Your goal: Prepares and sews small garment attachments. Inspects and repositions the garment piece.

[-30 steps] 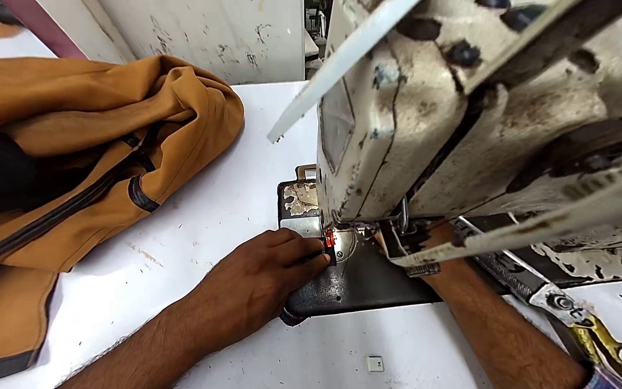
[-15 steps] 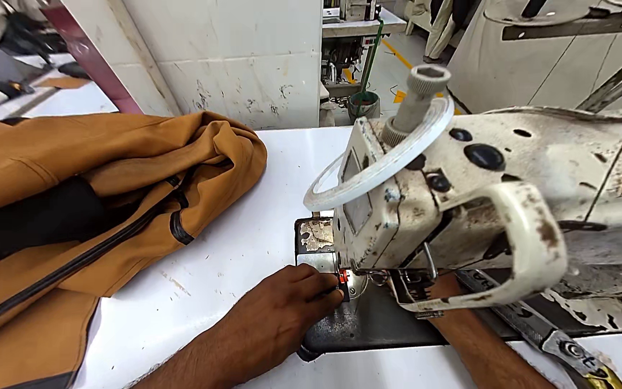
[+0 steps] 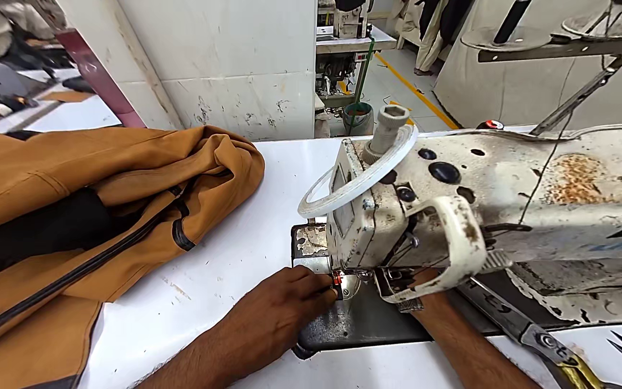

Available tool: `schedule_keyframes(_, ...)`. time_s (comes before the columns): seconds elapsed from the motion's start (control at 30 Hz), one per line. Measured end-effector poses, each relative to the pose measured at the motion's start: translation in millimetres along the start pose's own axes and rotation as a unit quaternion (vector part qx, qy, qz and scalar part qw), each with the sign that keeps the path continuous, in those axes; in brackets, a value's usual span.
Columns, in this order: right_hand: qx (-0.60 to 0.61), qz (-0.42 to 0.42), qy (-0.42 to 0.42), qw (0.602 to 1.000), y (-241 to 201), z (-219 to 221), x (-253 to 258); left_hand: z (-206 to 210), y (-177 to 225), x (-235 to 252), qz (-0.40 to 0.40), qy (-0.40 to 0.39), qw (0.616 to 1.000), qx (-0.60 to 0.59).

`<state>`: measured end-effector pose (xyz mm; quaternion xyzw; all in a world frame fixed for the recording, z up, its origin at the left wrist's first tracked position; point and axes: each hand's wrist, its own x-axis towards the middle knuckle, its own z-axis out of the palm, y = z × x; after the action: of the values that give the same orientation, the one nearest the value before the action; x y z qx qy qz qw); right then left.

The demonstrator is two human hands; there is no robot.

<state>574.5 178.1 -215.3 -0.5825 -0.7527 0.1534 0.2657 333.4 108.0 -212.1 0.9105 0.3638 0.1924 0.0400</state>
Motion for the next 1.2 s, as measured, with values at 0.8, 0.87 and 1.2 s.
schedule_keyframes(0.8,0.103,-0.002,0.025,0.994,-9.1,-18.8,-0.9,4.6,-7.9,0.8,-0.003,-0.012,1.000,-0.004)
schedule_keyframes(0.87,0.067,-0.045,-0.010,0.997,-8.0,-38.7,-4.7,4.3,-8.3,1.4,-0.003,-0.008,1.000,-0.004)
schedule_keyframes(1.2,0.096,-0.082,-0.172,0.977,-0.5,-64.0,-141.4,4.8,-5.9,-0.5,0.005,0.010,1.000,-0.010)
